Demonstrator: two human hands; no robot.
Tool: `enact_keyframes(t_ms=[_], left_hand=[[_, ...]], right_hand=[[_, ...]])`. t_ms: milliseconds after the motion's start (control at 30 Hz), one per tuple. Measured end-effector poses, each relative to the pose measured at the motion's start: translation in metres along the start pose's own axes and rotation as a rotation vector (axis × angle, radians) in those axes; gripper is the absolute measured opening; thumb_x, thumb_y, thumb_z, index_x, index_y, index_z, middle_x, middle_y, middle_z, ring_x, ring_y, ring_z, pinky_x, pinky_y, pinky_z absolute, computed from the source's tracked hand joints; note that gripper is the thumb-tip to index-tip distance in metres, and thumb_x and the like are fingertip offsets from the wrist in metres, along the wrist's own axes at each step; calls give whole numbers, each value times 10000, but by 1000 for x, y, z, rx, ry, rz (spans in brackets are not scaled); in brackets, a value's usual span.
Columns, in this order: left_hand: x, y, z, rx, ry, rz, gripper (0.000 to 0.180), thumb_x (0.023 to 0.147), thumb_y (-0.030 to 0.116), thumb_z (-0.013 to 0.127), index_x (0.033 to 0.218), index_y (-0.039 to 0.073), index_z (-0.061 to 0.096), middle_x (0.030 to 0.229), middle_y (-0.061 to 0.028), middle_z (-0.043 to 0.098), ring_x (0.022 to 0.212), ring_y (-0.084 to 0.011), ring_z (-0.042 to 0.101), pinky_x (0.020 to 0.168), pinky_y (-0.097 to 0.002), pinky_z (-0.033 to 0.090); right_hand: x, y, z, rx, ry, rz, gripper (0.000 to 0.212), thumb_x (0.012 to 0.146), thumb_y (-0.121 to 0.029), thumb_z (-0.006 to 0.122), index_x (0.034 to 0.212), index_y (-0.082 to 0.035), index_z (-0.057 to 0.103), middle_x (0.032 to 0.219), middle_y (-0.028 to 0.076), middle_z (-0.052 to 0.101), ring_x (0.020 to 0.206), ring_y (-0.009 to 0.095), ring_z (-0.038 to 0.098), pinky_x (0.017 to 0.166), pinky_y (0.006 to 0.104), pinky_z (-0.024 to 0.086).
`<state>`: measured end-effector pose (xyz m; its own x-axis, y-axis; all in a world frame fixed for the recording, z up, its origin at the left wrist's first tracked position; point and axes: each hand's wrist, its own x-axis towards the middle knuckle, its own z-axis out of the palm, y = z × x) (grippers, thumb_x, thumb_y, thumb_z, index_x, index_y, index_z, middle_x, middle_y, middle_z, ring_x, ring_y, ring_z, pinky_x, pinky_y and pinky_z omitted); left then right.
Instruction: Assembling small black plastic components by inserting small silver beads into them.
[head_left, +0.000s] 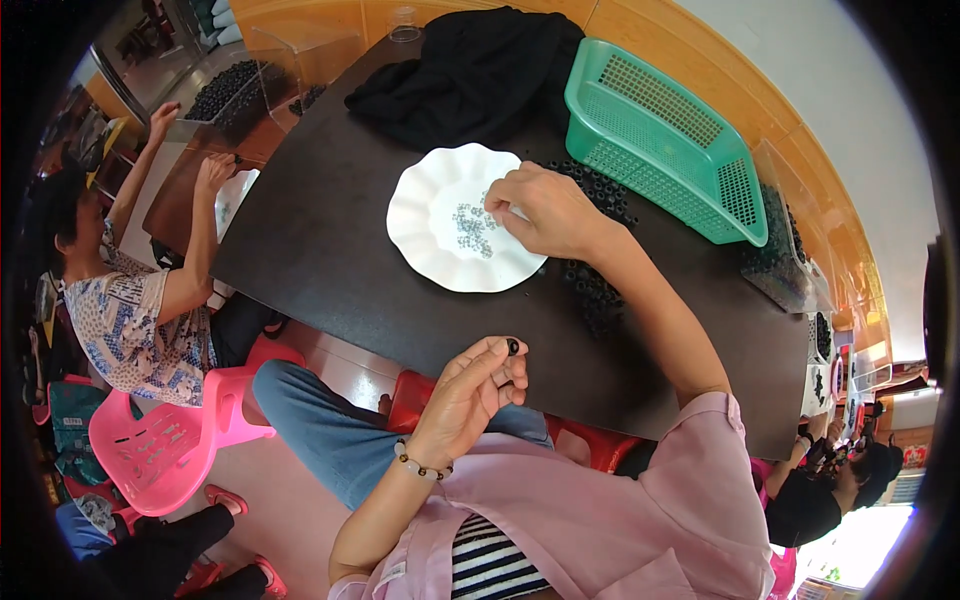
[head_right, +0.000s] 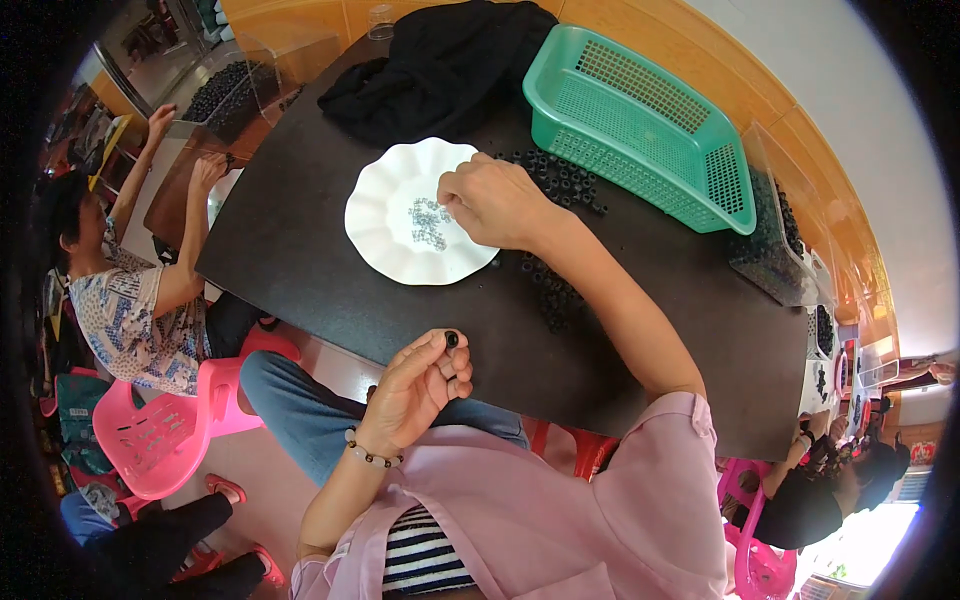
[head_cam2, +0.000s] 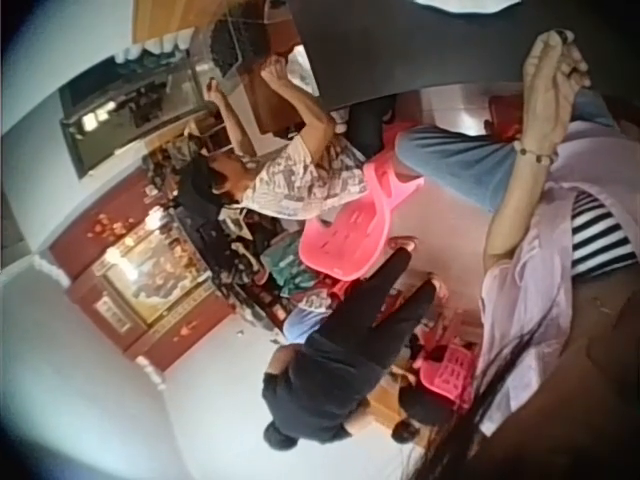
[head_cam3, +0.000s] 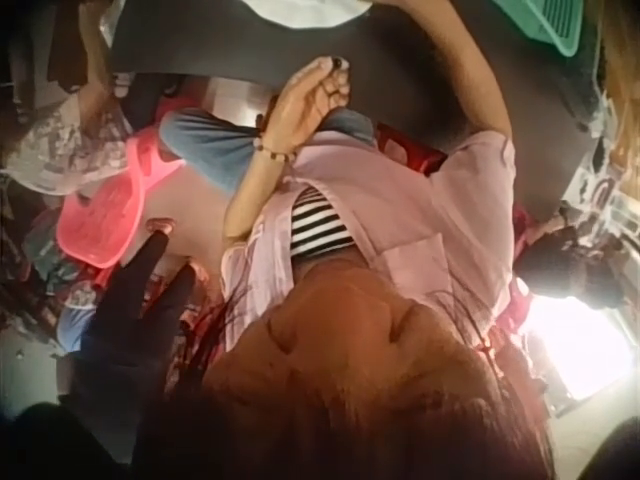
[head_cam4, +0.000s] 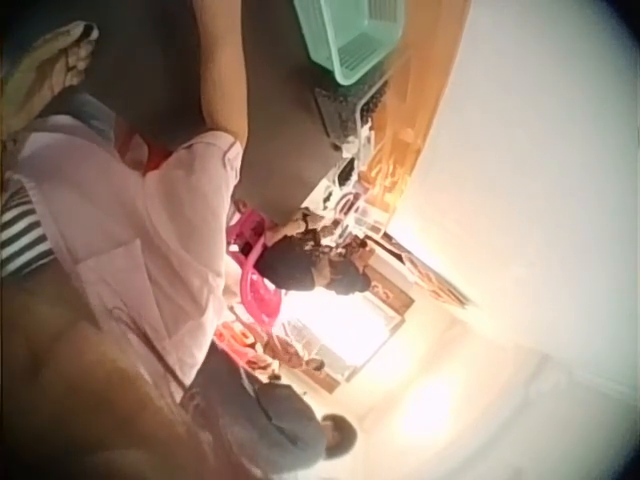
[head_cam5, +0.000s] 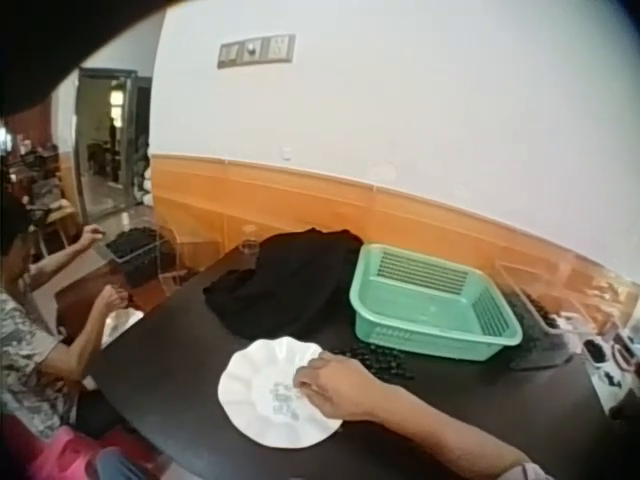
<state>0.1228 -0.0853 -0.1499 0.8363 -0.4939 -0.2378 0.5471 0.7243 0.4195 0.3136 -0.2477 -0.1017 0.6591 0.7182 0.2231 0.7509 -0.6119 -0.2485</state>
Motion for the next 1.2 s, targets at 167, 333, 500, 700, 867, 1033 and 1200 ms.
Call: enact_keyframes(t_ms=[167,333,500,700,867,1033,1200], left_hand=[[-1,0,0,6,-4,-1,232,1003,238,523,1081,34,599,860,-14,603,815,-103,576,715,-265,471],[-2,-2,-1,4,-4,2,227,1000,236,530,1077,36,603,858,-12,601,814,-103,575,714,-263,472],[-3,-1,-2,5,-10,-1,226,998,237,533,1077,38,605,855,-10,600,812,-100,573,714,-261,470],[-6,3,4,-8,25,-2,229,996,240,538,1080,39,609,841,2,581,787,-90,553,717,-242,455],[-7,8,10,-59,37,39,238,991,232,544,1096,26,601,835,-7,559,768,-109,523,720,-250,451],[-10,13,15,-16,78,69,244,986,253,565,1111,47,606,835,10,554,769,-88,513,717,-239,438],[-12,7,14,-18,82,84,237,969,254,597,1120,71,612,841,24,557,775,-76,512,721,-237,437]], right_hand=[[21,-4,6,18,35,-13,95,821,-101,620,895,-61,663,841,94,655,879,294,598,756,402,487],[35,-9,14,-73,-23,-62,105,833,-114,616,905,-61,670,812,110,648,872,304,601,764,411,491],[31,-7,8,-26,-12,-25,149,842,-99,608,962,-53,682,825,113,656,842,284,598,742,388,492],[0,-12,-28,437,43,128,144,852,-72,664,989,-34,680,858,40,673,734,87,562,679,233,446],[-40,-42,-39,1007,-27,313,107,874,-39,676,967,9,651,895,35,676,844,59,602,747,204,476],[-65,-72,-36,1216,-26,302,136,825,-2,725,945,7,662,900,58,681,872,105,636,800,240,496],[-76,-84,-38,1070,9,171,135,756,-33,791,851,-50,697,898,52,694,846,141,626,766,266,467]])
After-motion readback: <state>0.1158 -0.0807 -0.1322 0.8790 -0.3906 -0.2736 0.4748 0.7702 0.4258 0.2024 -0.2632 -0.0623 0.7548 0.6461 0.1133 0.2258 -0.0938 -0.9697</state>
